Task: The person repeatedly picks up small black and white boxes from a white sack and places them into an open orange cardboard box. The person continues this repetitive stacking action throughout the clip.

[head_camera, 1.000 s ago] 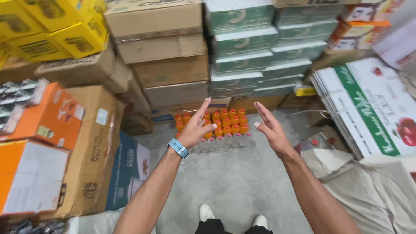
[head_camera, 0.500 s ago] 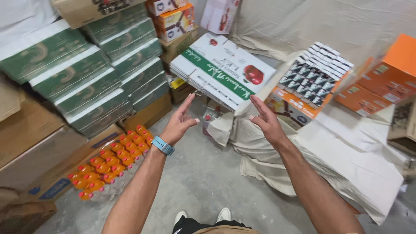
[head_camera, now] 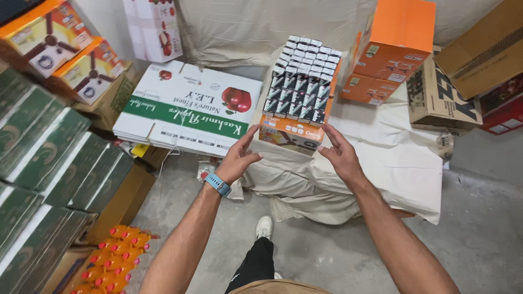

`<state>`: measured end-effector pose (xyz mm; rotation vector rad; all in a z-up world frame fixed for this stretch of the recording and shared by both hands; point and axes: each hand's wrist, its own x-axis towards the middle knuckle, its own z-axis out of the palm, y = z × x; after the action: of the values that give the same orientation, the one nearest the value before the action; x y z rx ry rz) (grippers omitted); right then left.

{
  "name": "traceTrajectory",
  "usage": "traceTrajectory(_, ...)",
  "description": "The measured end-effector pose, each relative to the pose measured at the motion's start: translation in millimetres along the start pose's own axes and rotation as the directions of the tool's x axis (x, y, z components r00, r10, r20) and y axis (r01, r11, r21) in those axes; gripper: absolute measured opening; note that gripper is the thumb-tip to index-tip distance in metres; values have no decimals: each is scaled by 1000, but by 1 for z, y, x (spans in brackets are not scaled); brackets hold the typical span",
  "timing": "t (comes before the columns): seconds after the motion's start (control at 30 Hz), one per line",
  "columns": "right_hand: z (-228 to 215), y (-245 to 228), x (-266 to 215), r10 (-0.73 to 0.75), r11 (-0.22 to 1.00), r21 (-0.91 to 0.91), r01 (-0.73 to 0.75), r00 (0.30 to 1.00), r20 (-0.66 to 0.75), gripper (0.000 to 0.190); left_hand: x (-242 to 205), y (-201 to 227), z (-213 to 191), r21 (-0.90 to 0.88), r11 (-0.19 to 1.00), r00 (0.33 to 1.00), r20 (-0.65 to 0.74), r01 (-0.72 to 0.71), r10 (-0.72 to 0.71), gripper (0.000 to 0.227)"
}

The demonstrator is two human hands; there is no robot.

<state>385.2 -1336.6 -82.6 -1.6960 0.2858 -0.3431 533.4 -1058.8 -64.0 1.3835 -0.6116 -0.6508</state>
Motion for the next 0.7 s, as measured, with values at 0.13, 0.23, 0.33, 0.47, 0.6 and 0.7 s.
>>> traceTrajectory(0.13,-16,11,37,89,996,-4,-90,991,-98,75,68,-5,6,36,998,990,127,56,-60,82)
traceTrajectory(0.23,-25,29,64,179,984,13,-180,969,-171,76,118,-31,7,46,992,973,198,114,-121,84)
traceTrajectory(0.33,-35,48,97,261,961,-37,-275,941,-214,80,164,-53,13,33,990,958,251,136,-139,79)
traceTrajectory(0.47,-36,55,126,340,898,-221,-381,919,-202,87,202,-73,30,0,981,929,322,195,-185,80)
traceTrajectory(0.6,-37,71,150,414,816,-360,-452,892,-181,95,228,-106,54,8,967,905,351,254,-241,82)
traceTrajectory(0.7,-40,97,165,413,810,-380,-447,894,-172,96,236,-153,69,1,944,885,349,329,-309,87)
